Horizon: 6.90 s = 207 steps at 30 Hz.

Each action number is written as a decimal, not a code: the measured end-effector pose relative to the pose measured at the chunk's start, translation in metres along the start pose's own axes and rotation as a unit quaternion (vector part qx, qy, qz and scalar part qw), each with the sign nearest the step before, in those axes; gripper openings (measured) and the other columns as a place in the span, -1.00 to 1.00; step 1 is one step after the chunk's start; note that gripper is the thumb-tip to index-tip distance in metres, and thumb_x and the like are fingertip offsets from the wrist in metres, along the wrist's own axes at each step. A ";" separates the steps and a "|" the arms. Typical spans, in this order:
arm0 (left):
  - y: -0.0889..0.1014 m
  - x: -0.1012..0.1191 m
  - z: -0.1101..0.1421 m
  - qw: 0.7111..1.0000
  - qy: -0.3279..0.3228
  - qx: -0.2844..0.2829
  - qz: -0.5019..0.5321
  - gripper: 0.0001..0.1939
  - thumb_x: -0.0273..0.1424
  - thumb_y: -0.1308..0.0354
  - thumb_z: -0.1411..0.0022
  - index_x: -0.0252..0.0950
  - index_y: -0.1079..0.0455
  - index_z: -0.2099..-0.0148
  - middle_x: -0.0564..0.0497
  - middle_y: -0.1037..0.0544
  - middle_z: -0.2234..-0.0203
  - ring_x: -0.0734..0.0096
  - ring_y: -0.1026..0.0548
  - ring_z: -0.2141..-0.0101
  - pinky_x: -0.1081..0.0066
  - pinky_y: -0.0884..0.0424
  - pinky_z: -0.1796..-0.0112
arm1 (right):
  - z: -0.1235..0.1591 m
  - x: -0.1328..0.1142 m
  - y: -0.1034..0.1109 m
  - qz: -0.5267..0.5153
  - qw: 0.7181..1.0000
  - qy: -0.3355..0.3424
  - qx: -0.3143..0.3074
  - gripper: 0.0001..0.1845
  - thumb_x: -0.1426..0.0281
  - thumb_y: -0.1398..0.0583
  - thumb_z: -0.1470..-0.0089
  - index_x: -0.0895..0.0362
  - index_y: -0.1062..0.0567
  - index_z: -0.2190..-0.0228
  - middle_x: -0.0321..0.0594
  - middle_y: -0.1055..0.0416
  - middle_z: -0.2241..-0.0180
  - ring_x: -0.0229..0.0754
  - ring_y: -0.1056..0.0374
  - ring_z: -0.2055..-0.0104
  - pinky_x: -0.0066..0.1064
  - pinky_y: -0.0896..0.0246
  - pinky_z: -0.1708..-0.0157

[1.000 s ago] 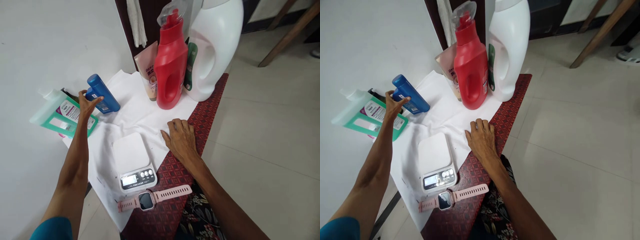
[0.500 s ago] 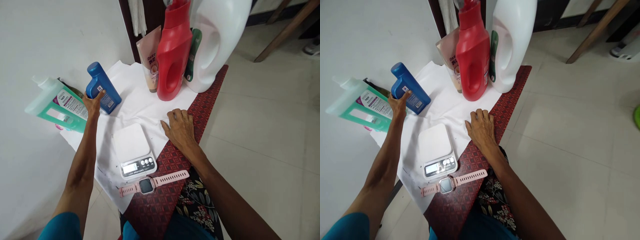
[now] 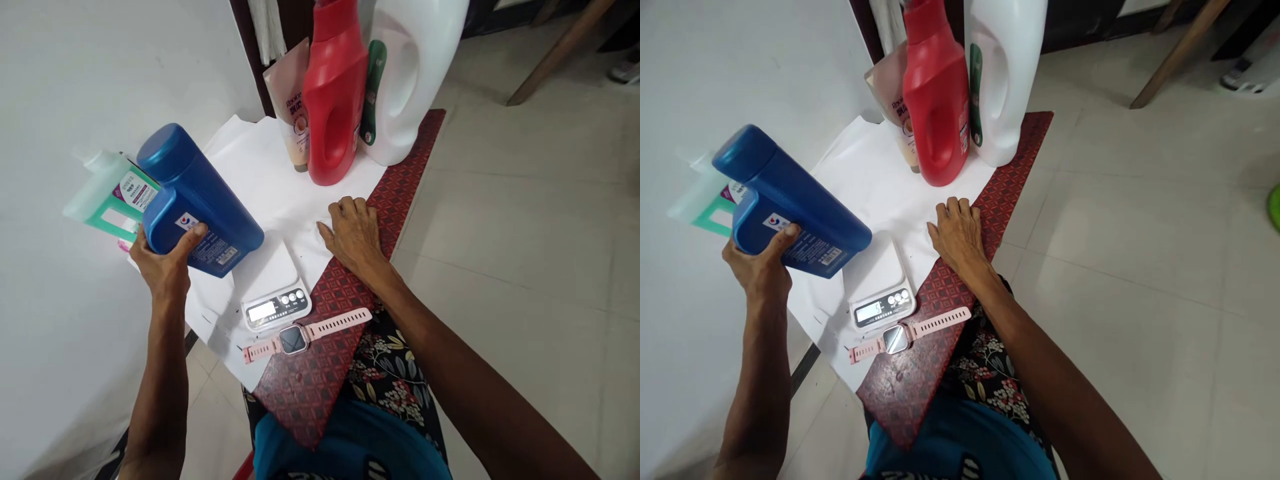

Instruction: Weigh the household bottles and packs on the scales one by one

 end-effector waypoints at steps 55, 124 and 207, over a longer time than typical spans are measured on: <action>-0.235 -0.063 -0.046 0.982 0.089 -0.007 0.167 -0.57 -0.43 -0.48 -0.05 -0.27 -0.41 0.05 -0.03 -0.65 0.17 0.29 -0.63 0.18 0.20 -0.62 -0.01 | -0.004 0.002 0.010 -0.020 1.000 0.006 0.012 -0.72 0.32 -0.17 -0.45 0.24 -0.53 -0.02 0.13 -0.48 -0.01 0.15 -0.27 -0.07 -0.09 -0.08 -0.05; 0.004 0.038 0.053 0.984 0.091 0.046 0.145 -0.11 0.35 -0.50 0.17 -0.22 -0.02 0.57 0.16 0.00 0.65 0.57 -0.05 0.65 0.41 0.05 0.66 | -0.002 -0.002 0.004 0.004 1.000 -0.005 -0.007 -0.62 0.33 -0.11 -0.41 0.34 -0.49 -0.07 0.27 -0.44 -0.07 0.28 -0.27 -0.14 0.02 -0.16 -0.05; 0.096 -0.148 -0.108 0.967 0.082 0.160 -0.179 -0.18 -0.25 -0.52 -0.15 -0.26 -0.17 -0.31 -0.35 -0.33 -0.31 0.03 -0.43 -0.25 0.11 -0.39 -0.26 | 0.002 0.079 -0.004 -0.230 0.944 -0.157 0.176 0.10 -0.48 0.01 -0.06 0.09 -0.35 -0.26 0.48 -0.39 -0.19 0.56 -0.34 -0.26 0.49 -0.18 -0.22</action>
Point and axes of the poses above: each hand's wrist, its own z-axis away from the middle knuckle, its own y-axis out of the back of the hand, x = y × z, the point moved 8 cm from there along -z, towards the middle knuckle
